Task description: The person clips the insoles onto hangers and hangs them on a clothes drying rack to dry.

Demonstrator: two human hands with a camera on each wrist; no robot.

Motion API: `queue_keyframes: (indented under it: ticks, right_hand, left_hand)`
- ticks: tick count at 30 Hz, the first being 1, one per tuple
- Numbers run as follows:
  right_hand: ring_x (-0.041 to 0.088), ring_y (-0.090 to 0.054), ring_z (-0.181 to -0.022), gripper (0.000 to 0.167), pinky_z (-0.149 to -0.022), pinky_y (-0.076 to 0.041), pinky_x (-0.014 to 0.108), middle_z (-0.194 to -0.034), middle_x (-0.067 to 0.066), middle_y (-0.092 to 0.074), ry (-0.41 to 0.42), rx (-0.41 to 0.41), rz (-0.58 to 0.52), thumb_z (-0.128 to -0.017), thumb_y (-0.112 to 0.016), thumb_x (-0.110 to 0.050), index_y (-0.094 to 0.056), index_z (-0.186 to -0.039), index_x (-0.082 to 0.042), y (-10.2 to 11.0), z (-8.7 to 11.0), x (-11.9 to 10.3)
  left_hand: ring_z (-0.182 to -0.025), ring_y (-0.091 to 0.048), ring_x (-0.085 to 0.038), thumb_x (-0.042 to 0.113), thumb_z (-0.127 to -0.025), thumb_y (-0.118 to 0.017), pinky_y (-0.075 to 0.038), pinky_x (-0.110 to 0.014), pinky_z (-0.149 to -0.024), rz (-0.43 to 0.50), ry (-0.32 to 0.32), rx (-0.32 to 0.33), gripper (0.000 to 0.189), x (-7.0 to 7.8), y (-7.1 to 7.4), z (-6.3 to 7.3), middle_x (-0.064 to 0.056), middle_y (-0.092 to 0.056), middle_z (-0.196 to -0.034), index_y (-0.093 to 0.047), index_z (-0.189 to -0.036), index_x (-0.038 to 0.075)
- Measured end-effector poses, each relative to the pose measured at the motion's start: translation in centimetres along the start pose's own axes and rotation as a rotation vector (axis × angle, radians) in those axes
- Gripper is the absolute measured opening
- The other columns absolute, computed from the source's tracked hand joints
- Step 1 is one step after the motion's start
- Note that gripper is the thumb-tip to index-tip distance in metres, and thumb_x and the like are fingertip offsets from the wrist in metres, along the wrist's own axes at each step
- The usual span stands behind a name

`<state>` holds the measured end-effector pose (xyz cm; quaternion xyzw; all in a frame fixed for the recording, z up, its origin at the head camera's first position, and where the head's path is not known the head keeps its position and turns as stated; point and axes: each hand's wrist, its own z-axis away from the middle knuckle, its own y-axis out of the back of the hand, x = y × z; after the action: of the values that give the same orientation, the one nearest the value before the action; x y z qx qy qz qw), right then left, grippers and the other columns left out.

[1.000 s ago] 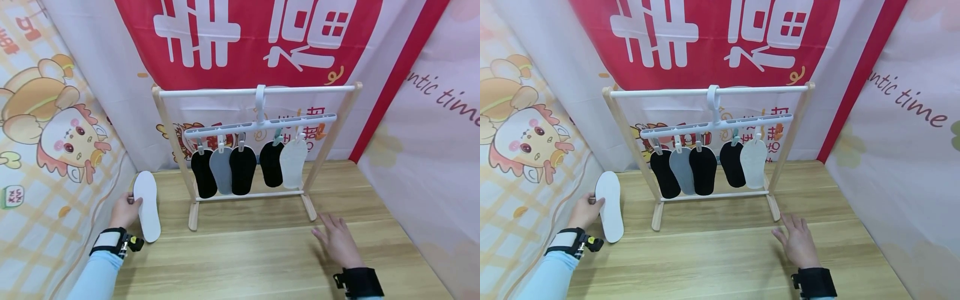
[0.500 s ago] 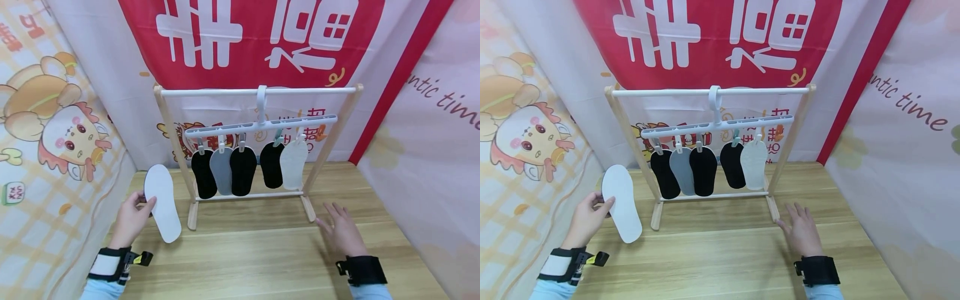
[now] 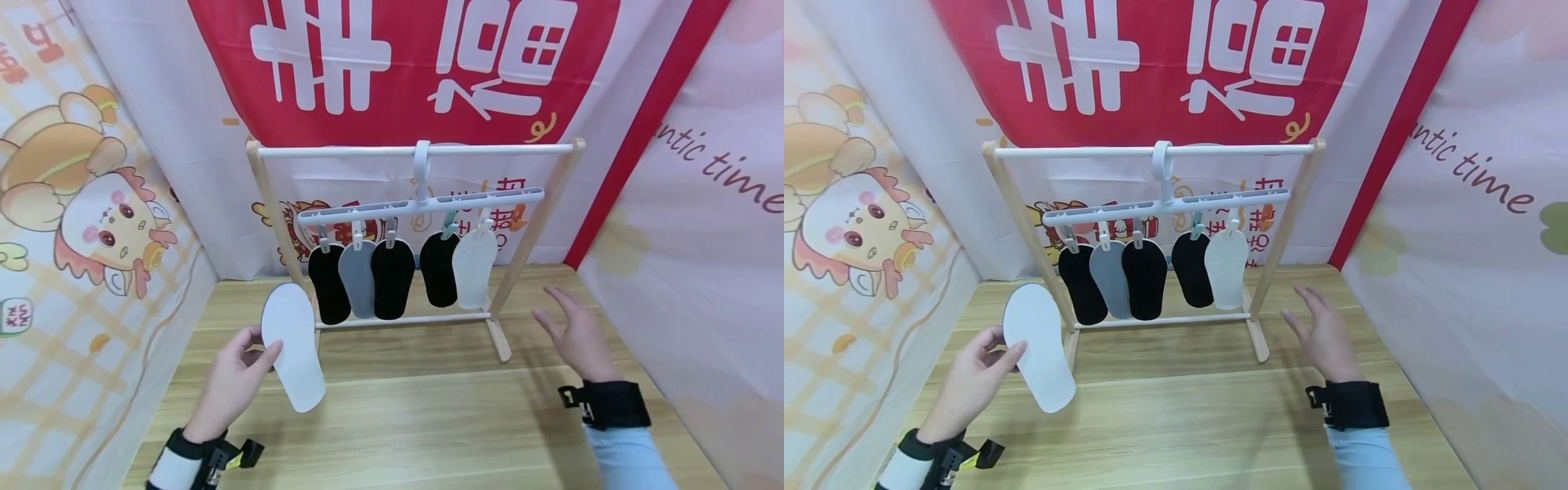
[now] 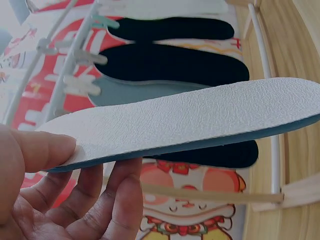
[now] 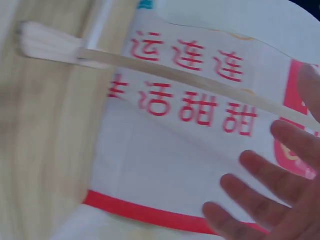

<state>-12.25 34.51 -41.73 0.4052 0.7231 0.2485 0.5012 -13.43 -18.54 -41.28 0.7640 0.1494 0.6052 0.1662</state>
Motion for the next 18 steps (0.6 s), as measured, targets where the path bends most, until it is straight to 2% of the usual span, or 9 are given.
queue_keyframes:
  ticks: [5,8,13,15,18]
  right_hand:
    - [0.046,-0.053,-0.116,0.047,-0.092,-0.043,0.063,-0.131,0.028,-0.055,0.089,0.117,-0.057,-0.098,-0.065,-0.019,-0.053,-0.136,0.005,1.9,-2.5,-1.7]
    - [0.043,-0.057,-0.111,0.045,-0.089,-0.048,0.061,-0.129,0.025,-0.058,0.113,0.148,-0.112,-0.097,-0.066,-0.016,-0.055,-0.136,0.003,2.9,-4.0,-2.8]
    - [0.039,-0.058,-0.115,0.047,-0.092,-0.049,0.056,-0.135,0.022,-0.057,0.073,0.124,-0.143,-0.098,-0.065,-0.02,-0.053,-0.14,-0.001,4.2,-6.1,-4.9]
    - [0.039,-0.057,-0.118,0.051,-0.094,-0.048,0.055,-0.138,0.021,-0.055,0.045,0.087,-0.138,-0.098,-0.064,-0.023,-0.051,-0.143,-0.002,4.7,-6.8,-5.7]
    - [0.041,-0.053,-0.124,0.061,-0.095,-0.048,0.055,-0.145,0.021,-0.049,-0.014,-0.009,-0.127,-0.1,-0.06,-0.035,-0.042,-0.15,-0.005,5.4,-7.8,-6.8]
  left_hand:
    - [-0.079,-0.069,-0.018,0.02,-0.098,-0.064,-0.059,-0.03,-0.069,0.048,-0.016,-0.035,0.028,1.2,-0.9,0.3,-0.016,-0.061,-0.101,-0.059,-0.116,-0.001]
    - [-0.081,-0.068,-0.018,0.022,-0.098,-0.064,-0.058,-0.029,-0.069,0.06,-0.012,-0.055,0.03,1.9,-1.4,0.4,-0.015,-0.062,-0.104,-0.06,-0.119,0.0]
    - [-0.082,-0.067,-0.02,0.022,-0.098,-0.064,-0.058,-0.029,-0.068,0.074,-0.003,-0.099,0.031,2.7,-2.6,0.4,-0.013,-0.062,-0.104,-0.06,-0.12,0.001]
    - [-0.081,-0.067,-0.021,0.023,-0.098,-0.065,-0.058,-0.031,-0.068,0.075,0.002,-0.112,0.03,2.8,-3.2,0.4,-0.013,-0.063,-0.103,-0.06,-0.119,0.002]
    - [-0.081,-0.066,-0.02,0.022,-0.097,-0.066,-0.058,-0.032,-0.068,0.077,0.005,-0.127,0.029,3.0,-4.2,0.4,-0.011,-0.064,-0.102,-0.061,-0.118,0.003]
